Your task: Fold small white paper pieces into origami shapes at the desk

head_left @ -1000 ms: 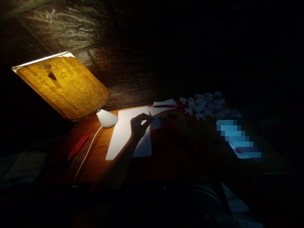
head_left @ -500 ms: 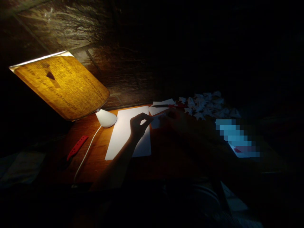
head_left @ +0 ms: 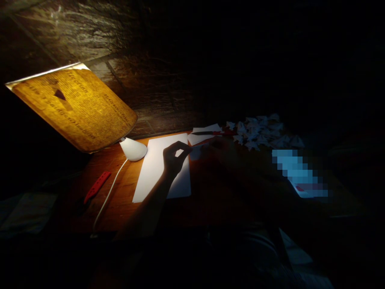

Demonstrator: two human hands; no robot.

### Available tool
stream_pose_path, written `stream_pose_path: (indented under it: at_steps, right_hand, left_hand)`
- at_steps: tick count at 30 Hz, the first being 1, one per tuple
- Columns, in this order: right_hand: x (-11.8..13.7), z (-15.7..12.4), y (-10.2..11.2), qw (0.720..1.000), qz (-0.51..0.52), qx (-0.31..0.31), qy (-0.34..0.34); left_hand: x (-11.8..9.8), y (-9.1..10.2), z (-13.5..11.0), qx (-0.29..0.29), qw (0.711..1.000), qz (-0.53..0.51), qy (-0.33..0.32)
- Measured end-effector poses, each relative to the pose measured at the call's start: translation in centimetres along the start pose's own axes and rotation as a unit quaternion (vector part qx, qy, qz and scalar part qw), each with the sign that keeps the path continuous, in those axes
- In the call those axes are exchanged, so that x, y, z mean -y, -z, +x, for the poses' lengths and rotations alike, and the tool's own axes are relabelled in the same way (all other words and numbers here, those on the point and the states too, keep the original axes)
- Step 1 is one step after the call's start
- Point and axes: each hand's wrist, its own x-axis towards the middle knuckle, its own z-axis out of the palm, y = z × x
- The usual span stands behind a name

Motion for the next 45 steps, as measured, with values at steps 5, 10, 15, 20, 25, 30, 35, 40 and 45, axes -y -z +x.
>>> stream_pose_path:
  at_steps: [5, 10, 15, 20, 25, 30, 35, 40, 45]
  right_hand:
    - [-0.2, 0.0, 0.6, 0.995, -0.077, -0.008, 0.070]
    - [0.5, -0.3, 1.3, 0.968, -0.178, 0.009, 0.176]
    - [1.4, -0.3, 1.8, 0.930, -0.300, 0.038, 0.208]
    - [1.5, -0.3, 2.1, 0.915, -0.343, 0.046, 0.207]
    - [1.4, -0.1, 2.2, 0.903, -0.377, 0.058, 0.198]
    - [1.7, -0.3, 2.2, 0.900, -0.389, 0.052, 0.188]
    - [2.0, -0.4, 2.1, 0.892, -0.415, 0.052, 0.170]
    - [2.1, -0.4, 2.1, 0.893, -0.410, 0.071, 0.174]
    - [1.9, -0.3, 2.2, 0.886, -0.426, 0.075, 0.168]
  left_hand:
    - [-0.6, 0.3, -0.2, 0.015, 0.991, 0.088, -0.104]
    - [-0.8, 0.3, -0.8, 0.019, 0.965, 0.160, -0.209]
    - [-0.9, 0.4, -0.9, 0.022, 0.960, 0.167, -0.222]
    - [-0.9, 0.5, -0.9, 0.022, 0.960, 0.165, -0.227]
    - [-0.8, 0.5, -1.0, 0.029, 0.959, 0.172, -0.225]
    - [-0.5, 0.6, -1.0, 0.033, 0.954, 0.182, -0.235]
    - [-0.6, 0.5, -0.9, 0.034, 0.952, 0.179, -0.247]
    - [-0.7, 0.4, -0.9, 0.021, 0.951, 0.191, -0.244]
    - [-0.6, 0.4, -1.1, 0.030, 0.953, 0.198, -0.226]
